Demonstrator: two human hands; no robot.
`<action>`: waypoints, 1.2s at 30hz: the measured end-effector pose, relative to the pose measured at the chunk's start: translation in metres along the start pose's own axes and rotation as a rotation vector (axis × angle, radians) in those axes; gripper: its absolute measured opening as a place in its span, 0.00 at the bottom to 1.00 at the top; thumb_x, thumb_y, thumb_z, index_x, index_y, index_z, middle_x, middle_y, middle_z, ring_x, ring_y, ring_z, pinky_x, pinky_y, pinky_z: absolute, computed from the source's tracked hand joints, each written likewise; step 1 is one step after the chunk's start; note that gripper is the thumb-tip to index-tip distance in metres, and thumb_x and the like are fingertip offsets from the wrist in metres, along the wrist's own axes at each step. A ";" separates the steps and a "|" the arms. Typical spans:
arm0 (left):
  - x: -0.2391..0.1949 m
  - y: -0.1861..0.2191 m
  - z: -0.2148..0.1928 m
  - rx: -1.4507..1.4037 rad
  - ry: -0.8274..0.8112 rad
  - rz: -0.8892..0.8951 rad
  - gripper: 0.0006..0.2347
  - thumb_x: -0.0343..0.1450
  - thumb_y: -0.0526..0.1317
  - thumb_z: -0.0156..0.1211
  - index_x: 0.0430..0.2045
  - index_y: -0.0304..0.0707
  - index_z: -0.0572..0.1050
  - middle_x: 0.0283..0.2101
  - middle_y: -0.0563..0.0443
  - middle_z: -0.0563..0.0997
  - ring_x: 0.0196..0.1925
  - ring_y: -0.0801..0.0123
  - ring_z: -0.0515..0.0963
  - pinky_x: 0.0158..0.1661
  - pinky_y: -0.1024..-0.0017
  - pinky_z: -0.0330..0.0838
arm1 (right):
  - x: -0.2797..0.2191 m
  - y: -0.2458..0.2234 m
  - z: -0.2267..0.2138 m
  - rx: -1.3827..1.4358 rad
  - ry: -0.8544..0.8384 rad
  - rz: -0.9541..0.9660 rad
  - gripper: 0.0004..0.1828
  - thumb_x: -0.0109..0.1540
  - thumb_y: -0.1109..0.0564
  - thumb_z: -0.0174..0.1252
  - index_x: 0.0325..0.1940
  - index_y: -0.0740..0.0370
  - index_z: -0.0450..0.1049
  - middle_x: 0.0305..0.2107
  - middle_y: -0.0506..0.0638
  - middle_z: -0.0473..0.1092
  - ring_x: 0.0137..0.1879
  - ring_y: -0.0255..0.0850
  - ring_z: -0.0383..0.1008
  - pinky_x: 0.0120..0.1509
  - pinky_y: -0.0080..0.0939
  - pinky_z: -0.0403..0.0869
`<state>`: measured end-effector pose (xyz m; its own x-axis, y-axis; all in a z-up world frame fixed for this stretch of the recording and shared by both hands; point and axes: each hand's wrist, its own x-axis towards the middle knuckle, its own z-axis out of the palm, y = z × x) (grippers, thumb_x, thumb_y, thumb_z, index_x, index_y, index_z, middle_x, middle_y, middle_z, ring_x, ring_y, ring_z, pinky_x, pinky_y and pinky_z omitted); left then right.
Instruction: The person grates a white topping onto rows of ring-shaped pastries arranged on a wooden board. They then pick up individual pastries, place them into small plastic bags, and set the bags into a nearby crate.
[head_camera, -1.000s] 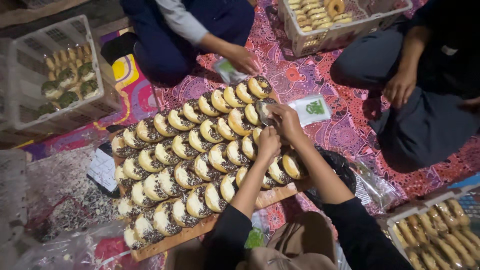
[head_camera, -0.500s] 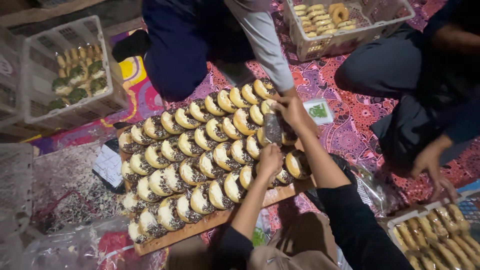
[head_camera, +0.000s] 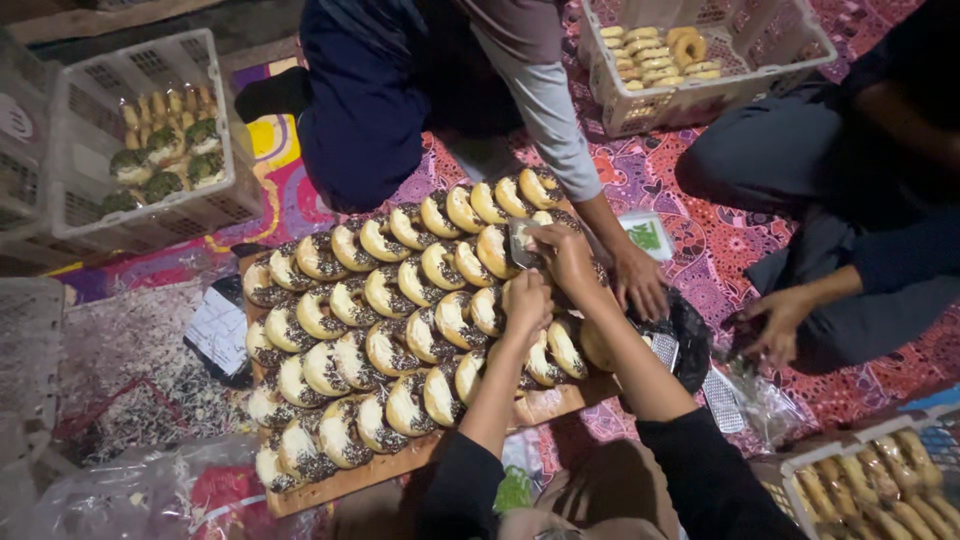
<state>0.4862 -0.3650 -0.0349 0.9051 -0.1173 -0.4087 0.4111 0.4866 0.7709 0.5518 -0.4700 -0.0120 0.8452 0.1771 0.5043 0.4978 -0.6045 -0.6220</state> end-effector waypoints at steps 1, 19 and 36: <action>-0.002 0.001 -0.001 0.008 -0.007 0.012 0.14 0.81 0.43 0.39 0.24 0.43 0.62 0.14 0.60 0.57 0.08 0.79 0.53 0.09 0.75 0.43 | 0.001 0.004 0.004 -0.004 -0.003 0.029 0.14 0.57 0.67 0.66 0.47 0.63 0.82 0.39 0.61 0.78 0.44 0.56 0.79 0.48 0.49 0.76; -0.026 -0.012 -0.061 -0.109 -0.029 0.102 0.10 0.80 0.39 0.43 0.27 0.42 0.64 0.14 0.60 0.60 0.08 0.78 0.56 0.08 0.74 0.45 | 0.012 -0.034 0.005 0.225 0.042 0.273 0.14 0.60 0.65 0.67 0.50 0.67 0.81 0.42 0.63 0.79 0.45 0.49 0.82 0.48 0.45 0.77; -0.013 0.007 -0.067 0.041 0.032 -0.004 0.11 0.78 0.40 0.42 0.23 0.45 0.63 0.16 0.61 0.59 0.10 0.81 0.56 0.09 0.77 0.42 | 0.006 -0.027 0.067 0.038 0.037 0.180 0.14 0.55 0.66 0.66 0.45 0.67 0.82 0.36 0.66 0.77 0.40 0.55 0.81 0.46 0.46 0.77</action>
<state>0.4697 -0.3018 -0.0566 0.8997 -0.0914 -0.4267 0.4196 0.4500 0.7883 0.5564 -0.4006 -0.0330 0.9140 0.0399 0.4038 0.3466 -0.5941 -0.7258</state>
